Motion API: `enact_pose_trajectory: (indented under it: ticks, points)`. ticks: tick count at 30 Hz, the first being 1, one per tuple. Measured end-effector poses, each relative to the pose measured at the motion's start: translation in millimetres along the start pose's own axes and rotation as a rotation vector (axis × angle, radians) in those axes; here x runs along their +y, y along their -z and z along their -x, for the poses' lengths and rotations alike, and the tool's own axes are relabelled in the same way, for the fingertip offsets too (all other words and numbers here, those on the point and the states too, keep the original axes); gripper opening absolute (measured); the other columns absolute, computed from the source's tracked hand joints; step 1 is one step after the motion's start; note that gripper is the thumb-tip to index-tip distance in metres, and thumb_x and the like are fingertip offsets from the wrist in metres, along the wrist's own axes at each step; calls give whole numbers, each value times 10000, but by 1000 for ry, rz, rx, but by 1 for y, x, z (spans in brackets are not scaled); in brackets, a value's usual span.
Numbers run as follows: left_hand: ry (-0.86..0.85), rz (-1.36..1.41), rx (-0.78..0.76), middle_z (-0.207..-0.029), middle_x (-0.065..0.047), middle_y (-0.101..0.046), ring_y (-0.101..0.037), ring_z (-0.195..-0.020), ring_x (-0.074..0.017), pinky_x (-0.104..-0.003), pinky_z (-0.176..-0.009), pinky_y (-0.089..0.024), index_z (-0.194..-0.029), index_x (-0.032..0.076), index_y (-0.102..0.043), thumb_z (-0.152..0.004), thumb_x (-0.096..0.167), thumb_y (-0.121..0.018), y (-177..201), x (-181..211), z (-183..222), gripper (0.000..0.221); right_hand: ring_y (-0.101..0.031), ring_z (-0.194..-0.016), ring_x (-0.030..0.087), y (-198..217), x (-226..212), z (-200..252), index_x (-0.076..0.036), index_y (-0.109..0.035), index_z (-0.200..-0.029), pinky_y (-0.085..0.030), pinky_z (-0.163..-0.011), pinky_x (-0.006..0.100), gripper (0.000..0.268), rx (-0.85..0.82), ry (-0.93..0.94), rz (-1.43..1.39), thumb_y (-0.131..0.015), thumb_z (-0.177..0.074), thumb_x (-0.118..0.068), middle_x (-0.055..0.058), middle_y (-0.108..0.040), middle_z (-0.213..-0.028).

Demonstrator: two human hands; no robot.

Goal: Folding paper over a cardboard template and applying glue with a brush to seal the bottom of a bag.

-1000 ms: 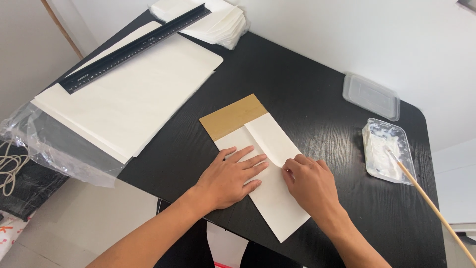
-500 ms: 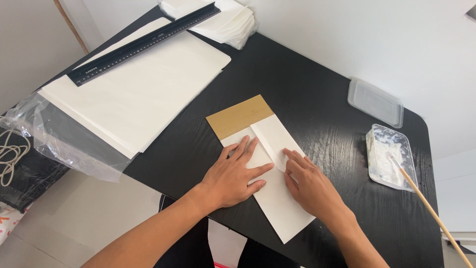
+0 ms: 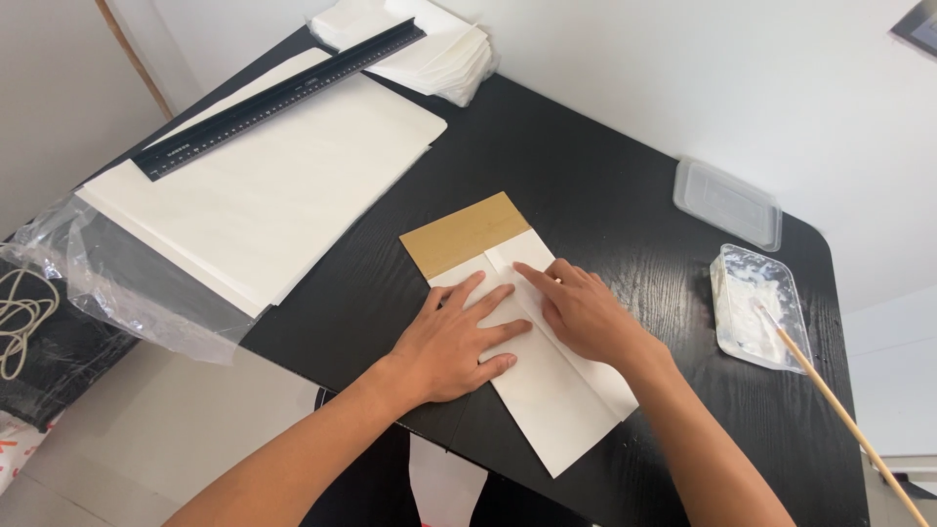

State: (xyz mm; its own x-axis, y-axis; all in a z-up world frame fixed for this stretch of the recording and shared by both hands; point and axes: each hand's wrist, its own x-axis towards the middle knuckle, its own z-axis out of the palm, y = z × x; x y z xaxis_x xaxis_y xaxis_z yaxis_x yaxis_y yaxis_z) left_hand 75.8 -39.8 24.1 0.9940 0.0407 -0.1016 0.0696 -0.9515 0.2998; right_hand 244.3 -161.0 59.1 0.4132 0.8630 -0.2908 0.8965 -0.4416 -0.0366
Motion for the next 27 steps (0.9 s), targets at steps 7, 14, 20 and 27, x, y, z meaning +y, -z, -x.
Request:
enact_pose_trajectory:
  ticks: [7,14,20,27]
  points:
    - [9,-6,-5,-1643,-39,-246,-172,-1516,-385,-532,-1135,-261,-1526,400,-354,-986,551,-246,4,3,2,571,-706,-979,236,19,-26,-11,-356,-370,-1600,-524,-874,353,600,-54,-21,164,-421,-1027,-186,71,-652,-1084]
    - [8,-4,-18,-1641,-40,-242,-153,-1521,-389,-533,-1138,-254,-1531,390,-343,-986,556,-236,4,2,1,579,-717,-932,191,14,-24,-20,-356,-369,-1597,-546,-845,328,601,-36,14,220,-413,-1016,-208,55,-704,-1043]
    - [9,-25,-9,-1640,-36,-244,-169,-1516,-384,-530,-1129,-271,-1535,397,-330,-987,558,-236,0,1,1,578,-679,-939,216,-23,1,-18,-292,-522,-1512,-555,-834,338,541,113,23,98,-440,-987,-193,64,-673,-1038]
    - [-4,-48,25,-1626,-55,-273,-202,-1503,-391,-538,-1109,-293,-1522,387,-356,-992,554,-248,2,2,1,567,-358,-1462,308,-34,2,3,-387,-485,-1521,-341,-1186,500,552,152,5,15,-446,-988,-250,18,-367,-1534]
